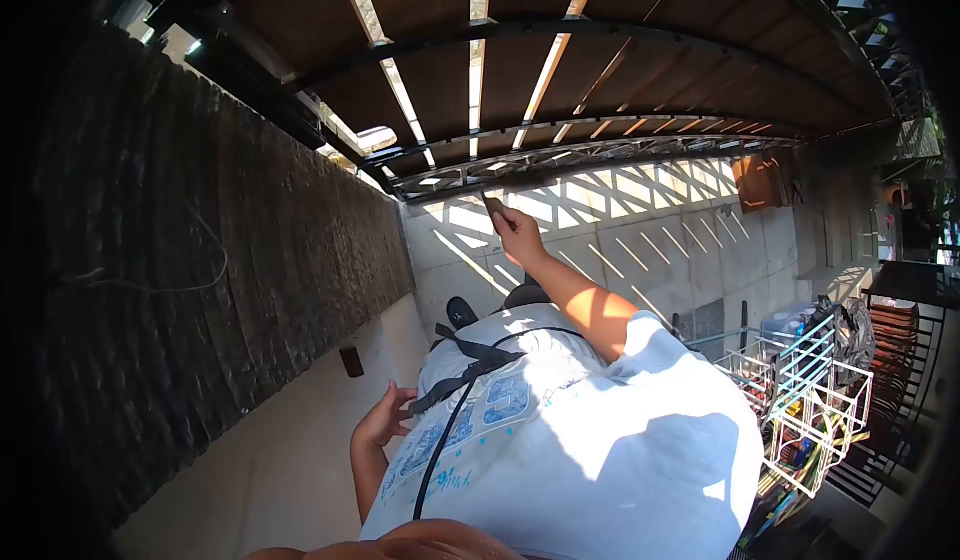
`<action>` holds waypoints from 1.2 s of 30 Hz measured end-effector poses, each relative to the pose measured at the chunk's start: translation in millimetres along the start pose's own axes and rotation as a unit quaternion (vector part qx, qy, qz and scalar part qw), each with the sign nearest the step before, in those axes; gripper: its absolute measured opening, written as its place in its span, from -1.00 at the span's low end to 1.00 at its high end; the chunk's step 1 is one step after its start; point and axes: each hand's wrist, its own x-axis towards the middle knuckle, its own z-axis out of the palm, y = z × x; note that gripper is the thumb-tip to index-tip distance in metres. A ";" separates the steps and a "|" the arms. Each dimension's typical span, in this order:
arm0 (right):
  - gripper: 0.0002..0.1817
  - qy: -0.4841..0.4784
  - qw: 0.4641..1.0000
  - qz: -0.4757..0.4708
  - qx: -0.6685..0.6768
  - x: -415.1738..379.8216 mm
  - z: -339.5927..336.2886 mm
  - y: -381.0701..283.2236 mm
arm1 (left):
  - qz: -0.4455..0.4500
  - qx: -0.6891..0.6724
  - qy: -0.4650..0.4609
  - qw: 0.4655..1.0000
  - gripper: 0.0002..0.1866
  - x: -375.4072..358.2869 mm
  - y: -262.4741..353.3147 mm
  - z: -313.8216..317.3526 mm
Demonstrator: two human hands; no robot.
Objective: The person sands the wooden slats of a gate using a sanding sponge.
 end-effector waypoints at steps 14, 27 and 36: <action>-0.77 0.111 0.905 0.123 -0.393 -167.8 -194.2 71.4 | 0.229 0.229 0.179 0.929 -0.50 138.0 50.9 -27.6; -0.71 0.133 0.900 0.274 -0.313 -241.8 -227.0 48.1 | 0.127 0.394 0.074 0.907 -0.46 216.2 143.9 17.7; -0.62 0.170 0.922 0.182 -0.296 -290.5 -257.7 122.5 | 0.073 0.416 0.070 0.904 -0.42 207.6 161.5 12.1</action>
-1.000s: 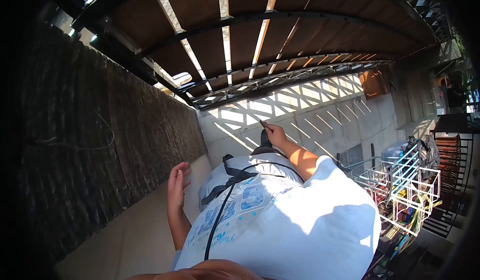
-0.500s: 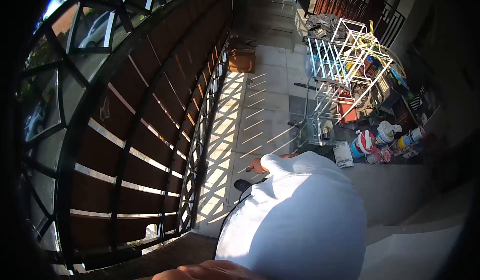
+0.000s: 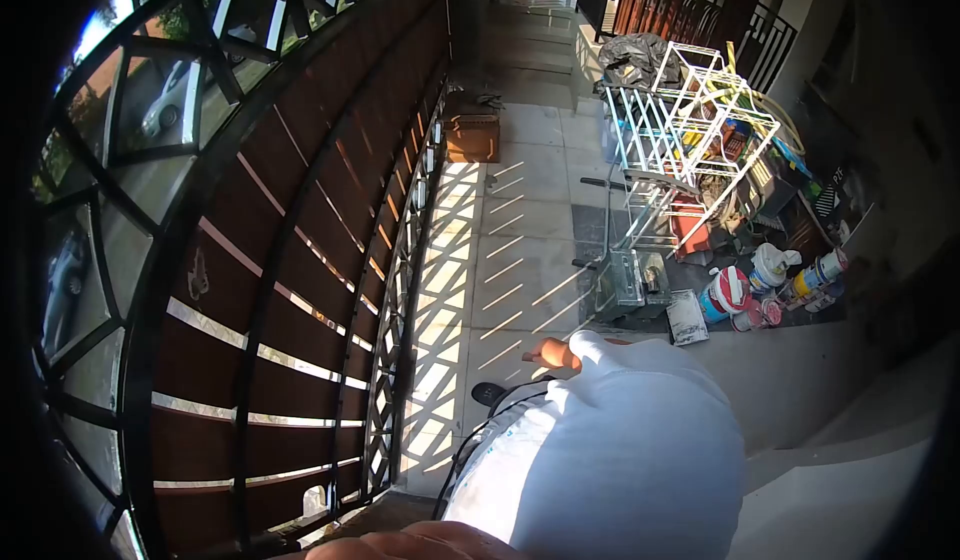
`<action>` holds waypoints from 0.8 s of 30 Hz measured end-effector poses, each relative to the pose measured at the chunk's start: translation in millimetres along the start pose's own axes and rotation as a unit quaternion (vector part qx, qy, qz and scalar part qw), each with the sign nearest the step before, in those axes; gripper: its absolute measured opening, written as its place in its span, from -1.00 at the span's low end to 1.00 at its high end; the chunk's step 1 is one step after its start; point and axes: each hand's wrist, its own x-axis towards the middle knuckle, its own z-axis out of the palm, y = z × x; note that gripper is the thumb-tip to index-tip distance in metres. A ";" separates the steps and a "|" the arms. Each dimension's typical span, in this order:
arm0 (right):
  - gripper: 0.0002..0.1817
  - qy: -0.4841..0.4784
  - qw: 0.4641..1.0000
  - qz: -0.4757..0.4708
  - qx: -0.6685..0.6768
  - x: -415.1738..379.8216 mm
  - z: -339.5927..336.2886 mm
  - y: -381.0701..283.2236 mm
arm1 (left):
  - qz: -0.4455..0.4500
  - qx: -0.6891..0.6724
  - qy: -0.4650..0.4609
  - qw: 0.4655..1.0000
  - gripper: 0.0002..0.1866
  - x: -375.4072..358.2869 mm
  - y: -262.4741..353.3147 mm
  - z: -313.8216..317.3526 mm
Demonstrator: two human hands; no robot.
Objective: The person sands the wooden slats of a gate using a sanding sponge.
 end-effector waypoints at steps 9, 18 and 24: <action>-0.68 -0.127 0.971 -0.015 -0.201 46.2 8.5 -8.1 | 0.414 -0.017 0.055 0.908 -0.54 -173.1 266.4 -56.3; -0.74 -0.189 0.976 -0.041 0.095 140.1 6.8 -126.2 | 0.493 -0.279 -0.381 0.731 -0.61 -395.8 376.0 -73.8; -0.73 -0.242 0.968 0.028 -0.054 168.1 -12.6 -64.2 | 0.586 -0.357 -0.244 0.685 -0.73 -413.1 356.4 -68.0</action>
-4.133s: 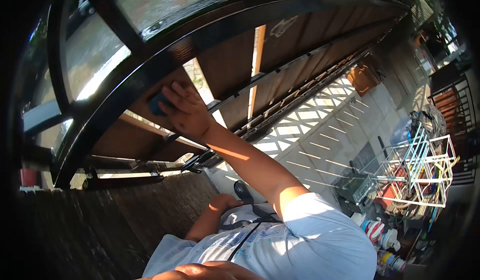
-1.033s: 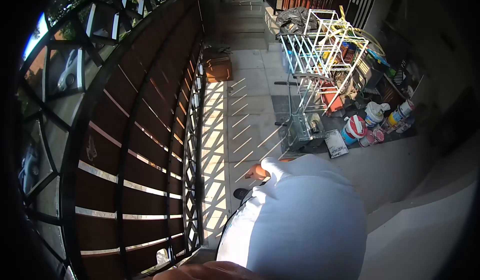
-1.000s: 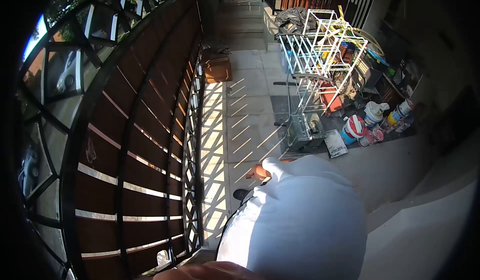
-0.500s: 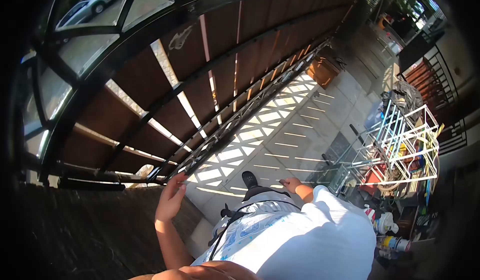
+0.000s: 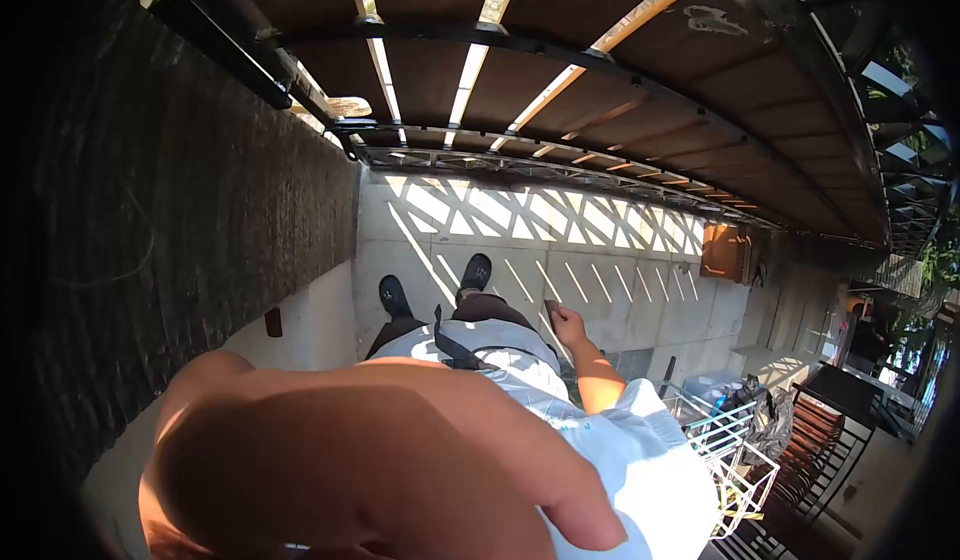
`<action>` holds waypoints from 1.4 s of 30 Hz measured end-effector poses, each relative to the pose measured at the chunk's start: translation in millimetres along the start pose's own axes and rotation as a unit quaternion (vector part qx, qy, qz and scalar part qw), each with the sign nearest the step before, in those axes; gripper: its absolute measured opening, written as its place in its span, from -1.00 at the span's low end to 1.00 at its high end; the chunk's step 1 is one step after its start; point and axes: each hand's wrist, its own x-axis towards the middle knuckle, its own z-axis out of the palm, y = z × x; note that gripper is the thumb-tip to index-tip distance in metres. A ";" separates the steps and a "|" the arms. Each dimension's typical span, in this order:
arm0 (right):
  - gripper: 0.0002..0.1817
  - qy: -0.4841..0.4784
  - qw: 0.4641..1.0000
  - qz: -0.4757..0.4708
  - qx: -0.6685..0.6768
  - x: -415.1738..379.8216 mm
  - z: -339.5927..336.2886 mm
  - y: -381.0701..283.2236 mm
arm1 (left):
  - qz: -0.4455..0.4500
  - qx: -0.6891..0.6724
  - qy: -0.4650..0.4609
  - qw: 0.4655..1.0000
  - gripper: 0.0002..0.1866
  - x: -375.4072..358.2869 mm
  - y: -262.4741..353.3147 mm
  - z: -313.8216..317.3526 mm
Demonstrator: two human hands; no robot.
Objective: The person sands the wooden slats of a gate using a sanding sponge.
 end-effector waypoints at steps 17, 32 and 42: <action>-0.71 0.239 0.470 -0.817 -0.234 72.9 -122.1 -567.4 | -0.657 0.329 0.446 0.511 -0.03 -208.2 -394.1 -108.0; -0.63 0.498 0.323 -0.679 -0.432 51.2 -126.3 -705.6 | -0.211 0.389 0.553 0.706 -0.28 -293.8 -543.6 -179.0; -0.60 0.549 0.360 -0.667 -0.352 60.7 -103.6 -705.3 | -0.002 0.471 0.534 0.702 -0.40 -204.8 -395.0 -311.7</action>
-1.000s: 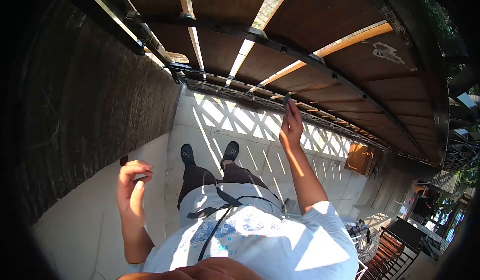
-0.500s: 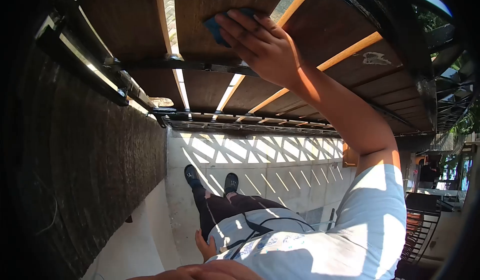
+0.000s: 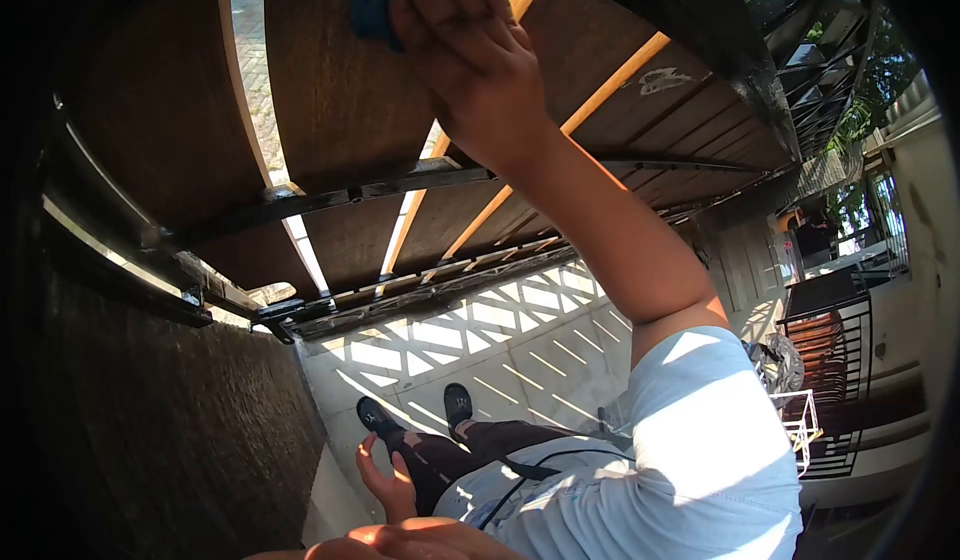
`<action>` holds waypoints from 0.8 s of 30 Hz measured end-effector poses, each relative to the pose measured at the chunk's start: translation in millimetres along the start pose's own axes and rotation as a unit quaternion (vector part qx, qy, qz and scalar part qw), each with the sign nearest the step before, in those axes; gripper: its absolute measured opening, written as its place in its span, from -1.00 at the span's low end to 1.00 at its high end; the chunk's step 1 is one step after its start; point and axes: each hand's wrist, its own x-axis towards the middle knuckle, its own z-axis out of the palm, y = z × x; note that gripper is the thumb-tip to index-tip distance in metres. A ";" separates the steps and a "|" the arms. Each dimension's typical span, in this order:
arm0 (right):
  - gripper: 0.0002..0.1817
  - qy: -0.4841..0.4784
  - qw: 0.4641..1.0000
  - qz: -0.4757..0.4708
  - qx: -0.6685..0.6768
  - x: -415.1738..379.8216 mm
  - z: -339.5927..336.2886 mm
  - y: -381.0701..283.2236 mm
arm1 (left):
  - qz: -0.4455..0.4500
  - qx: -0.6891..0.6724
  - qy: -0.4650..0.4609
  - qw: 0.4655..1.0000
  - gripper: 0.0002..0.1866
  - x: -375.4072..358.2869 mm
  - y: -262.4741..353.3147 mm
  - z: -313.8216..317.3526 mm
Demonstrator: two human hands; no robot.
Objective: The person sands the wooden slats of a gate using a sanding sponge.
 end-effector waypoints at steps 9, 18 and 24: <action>-0.61 0.081 0.995 0.059 0.018 -8.7 20.4 -28.3 | 0.496 -0.011 0.222 0.839 -0.37 283.3 195.7 0.6; -0.69 0.146 0.987 0.061 0.038 -3.6 35.7 -25.1 | 0.563 0.167 0.397 0.705 0.29 349.2 262.2 36.6; -0.78 0.158 0.985 0.007 0.063 -3.0 33.2 -5.4 | 0.443 0.257 0.422 0.748 0.62 343.3 276.4 51.5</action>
